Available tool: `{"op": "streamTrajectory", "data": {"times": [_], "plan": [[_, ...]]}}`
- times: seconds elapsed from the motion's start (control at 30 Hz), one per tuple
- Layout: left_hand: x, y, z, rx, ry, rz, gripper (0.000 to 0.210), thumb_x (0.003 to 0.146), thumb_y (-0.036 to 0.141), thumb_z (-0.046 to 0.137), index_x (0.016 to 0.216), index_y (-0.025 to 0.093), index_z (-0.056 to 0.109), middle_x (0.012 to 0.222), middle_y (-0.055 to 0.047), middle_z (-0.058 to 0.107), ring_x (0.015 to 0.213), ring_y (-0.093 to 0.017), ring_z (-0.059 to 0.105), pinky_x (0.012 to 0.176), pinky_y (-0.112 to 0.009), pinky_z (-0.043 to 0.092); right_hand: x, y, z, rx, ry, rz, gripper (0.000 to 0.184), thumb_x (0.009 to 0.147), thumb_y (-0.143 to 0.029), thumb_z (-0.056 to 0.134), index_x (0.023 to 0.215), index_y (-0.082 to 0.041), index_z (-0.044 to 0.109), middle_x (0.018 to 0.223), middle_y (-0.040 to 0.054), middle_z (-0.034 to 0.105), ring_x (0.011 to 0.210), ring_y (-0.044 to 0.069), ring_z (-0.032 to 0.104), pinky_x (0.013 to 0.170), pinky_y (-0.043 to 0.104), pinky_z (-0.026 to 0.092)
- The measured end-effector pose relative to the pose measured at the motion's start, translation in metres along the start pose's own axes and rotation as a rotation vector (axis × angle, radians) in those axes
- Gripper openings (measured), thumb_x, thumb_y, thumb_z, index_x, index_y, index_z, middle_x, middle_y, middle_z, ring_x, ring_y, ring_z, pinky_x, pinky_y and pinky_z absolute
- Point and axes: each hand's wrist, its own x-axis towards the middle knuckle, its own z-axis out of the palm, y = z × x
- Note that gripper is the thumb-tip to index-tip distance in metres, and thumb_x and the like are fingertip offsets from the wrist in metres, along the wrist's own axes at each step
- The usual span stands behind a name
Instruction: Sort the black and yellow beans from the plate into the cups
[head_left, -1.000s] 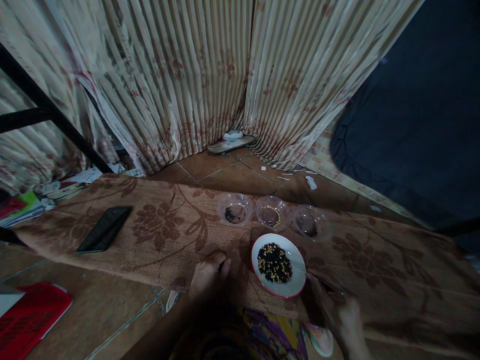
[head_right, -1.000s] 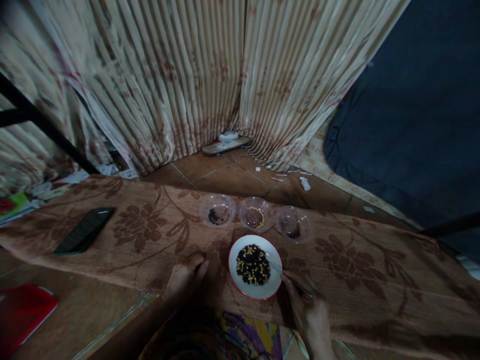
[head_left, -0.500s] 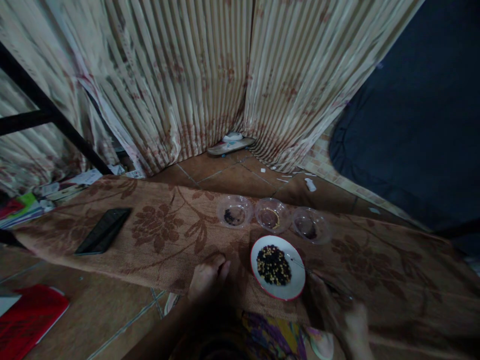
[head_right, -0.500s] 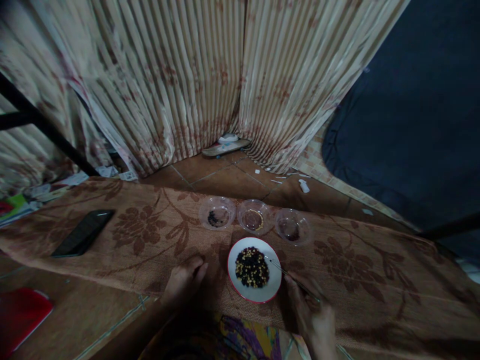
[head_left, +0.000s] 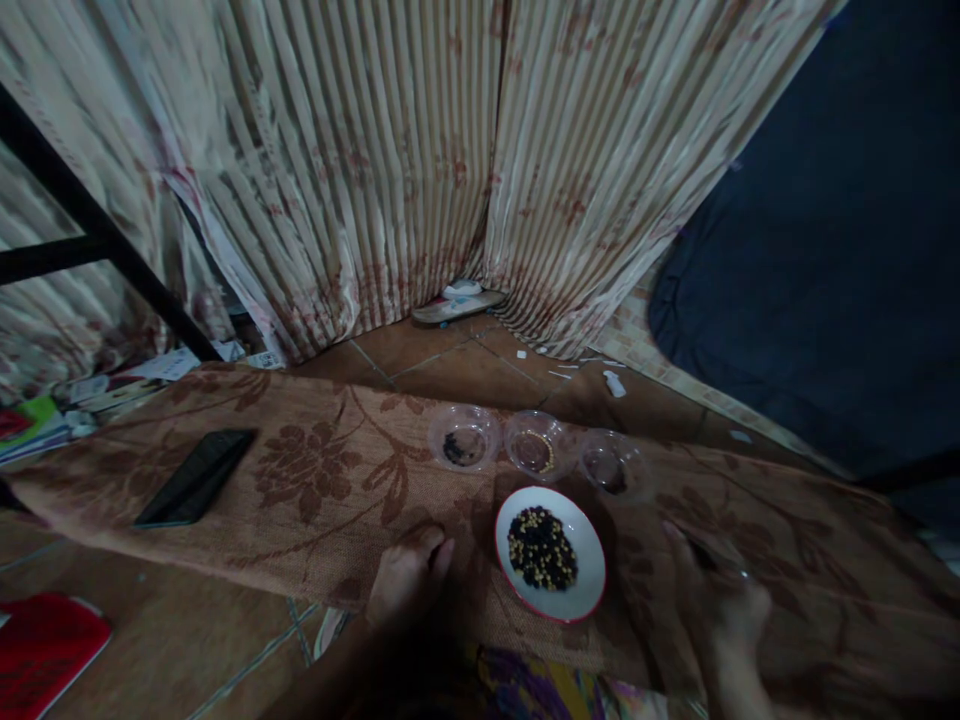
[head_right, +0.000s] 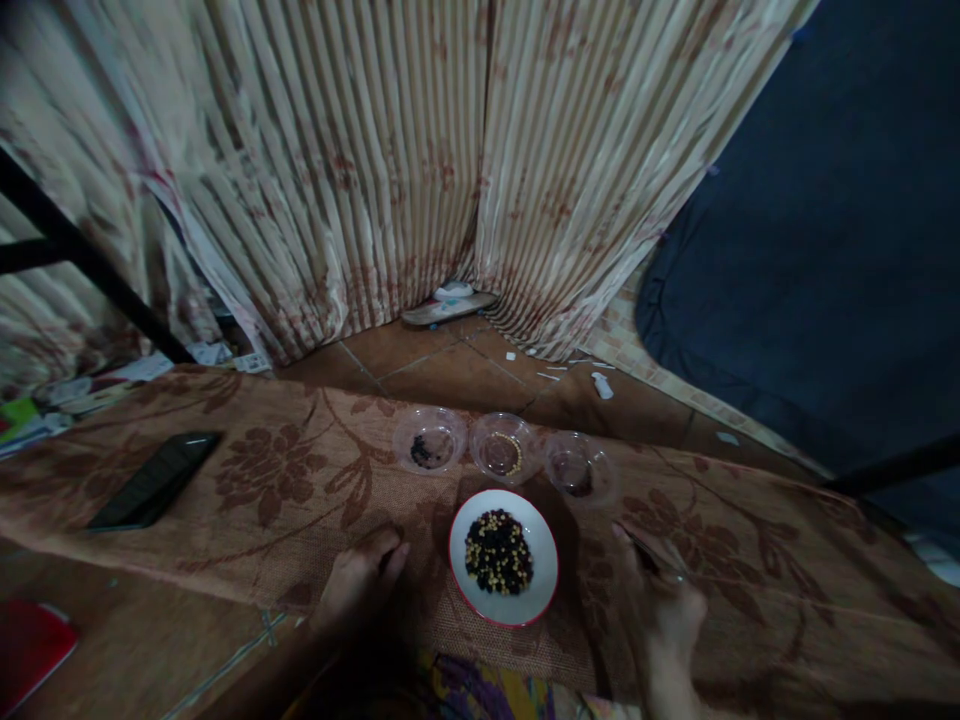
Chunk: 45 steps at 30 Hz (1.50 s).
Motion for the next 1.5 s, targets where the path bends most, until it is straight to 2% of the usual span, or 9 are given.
{"op": "streamTrajectory", "data": {"times": [0.13,0.23,0.3,0.43,0.57,0.7,0.93,1.07,1.5], "plan": [[0.0,0.001,-0.003,-0.028,-0.012,0.017,0.025,0.095,0.03,0.04,0.075,0.022,0.052,0.08,-0.001,0.065,0.077,-0.015,0.063,0.068,-0.024,0.041,0.013,0.011,0.012,0.045,0.049,0.045,0.044,0.081,-0.054,0.055,0.076,-0.014,0.073,0.081,0.0129,0.073,0.08,0.03,0.068,0.073,0.041,0.051],[0.001,0.001,-0.004,-0.027,-0.016,0.02,0.025,0.096,0.03,0.039,0.075,0.022,0.051,0.079,-0.001,0.064,0.076,-0.014,0.063,0.067,-0.024,0.041,0.011,0.01,0.016,0.126,0.065,0.069,0.042,0.079,-0.052,0.059,0.077,-0.012,0.072,0.082,0.0138,0.073,0.079,0.03,0.069,0.075,0.041,0.052],[0.0,0.001,-0.004,-0.011,-0.02,0.014,0.026,0.096,0.031,0.039,0.075,0.021,0.051,0.079,-0.001,0.064,0.075,-0.014,0.063,0.067,-0.024,0.041,0.006,0.005,0.016,0.181,0.064,0.112,0.041,0.077,-0.052,0.061,0.078,-0.013,0.072,0.084,0.0137,0.073,0.08,0.029,0.069,0.077,0.042,0.052],[0.0,0.001,-0.002,0.004,-0.038,-0.008,0.025,0.096,0.032,0.039,0.077,0.022,0.052,0.08,-0.001,0.065,0.076,-0.015,0.063,0.068,-0.025,0.04,-0.01,-0.006,0.013,0.294,0.04,0.323,0.037,0.069,-0.049,0.07,0.077,-0.014,0.073,0.083,0.0116,0.074,0.081,0.029,0.069,0.079,0.043,0.053],[0.001,0.001,-0.002,-0.018,-0.052,-0.017,0.026,0.096,0.031,0.038,0.076,0.021,0.051,0.08,-0.001,0.064,0.077,-0.014,0.063,0.069,-0.024,0.041,-0.032,-0.015,0.012,0.433,-0.069,0.4,0.034,0.064,-0.045,0.076,0.078,-0.014,0.073,0.082,0.0098,0.075,0.078,0.027,0.069,0.075,0.038,0.054],[0.001,0.002,-0.004,-0.028,-0.056,-0.005,0.026,0.096,0.031,0.038,0.077,0.021,0.052,0.082,-0.001,0.064,0.077,-0.014,0.062,0.069,-0.023,0.04,-0.051,-0.017,0.011,0.447,-0.174,0.393,0.035,0.066,-0.047,0.074,0.082,-0.016,0.075,0.085,0.0098,0.075,0.079,0.027,0.07,0.069,0.035,0.055],[0.001,0.003,-0.005,-0.016,-0.036,0.004,0.026,0.095,0.03,0.04,0.075,0.021,0.054,0.08,-0.001,0.066,0.073,-0.014,0.062,0.067,-0.024,0.039,-0.053,-0.022,0.002,0.265,-0.354,0.294,0.034,0.072,-0.051,0.067,0.083,-0.02,0.075,0.094,0.0091,0.074,0.089,0.027,0.069,0.078,0.036,0.055],[0.001,0.002,-0.004,-0.019,-0.028,0.012,0.025,0.095,0.03,0.041,0.076,0.021,0.055,0.079,-0.001,0.066,0.073,-0.013,0.062,0.066,-0.023,0.039,-0.054,-0.025,0.001,0.28,-0.365,0.233,0.031,0.073,-0.049,0.066,0.081,-0.02,0.074,0.092,0.0085,0.074,0.089,0.026,0.068,0.077,0.033,0.055],[0.0,0.003,-0.004,-0.014,-0.019,0.016,0.025,0.096,0.029,0.04,0.076,0.021,0.053,0.081,-0.001,0.065,0.077,-0.014,0.062,0.069,-0.023,0.04,-0.054,-0.029,0.001,0.269,-0.424,0.24,0.033,0.074,-0.05,0.064,0.082,-0.021,0.075,0.093,0.0085,0.074,0.09,0.026,0.069,0.078,0.033,0.055]]}}
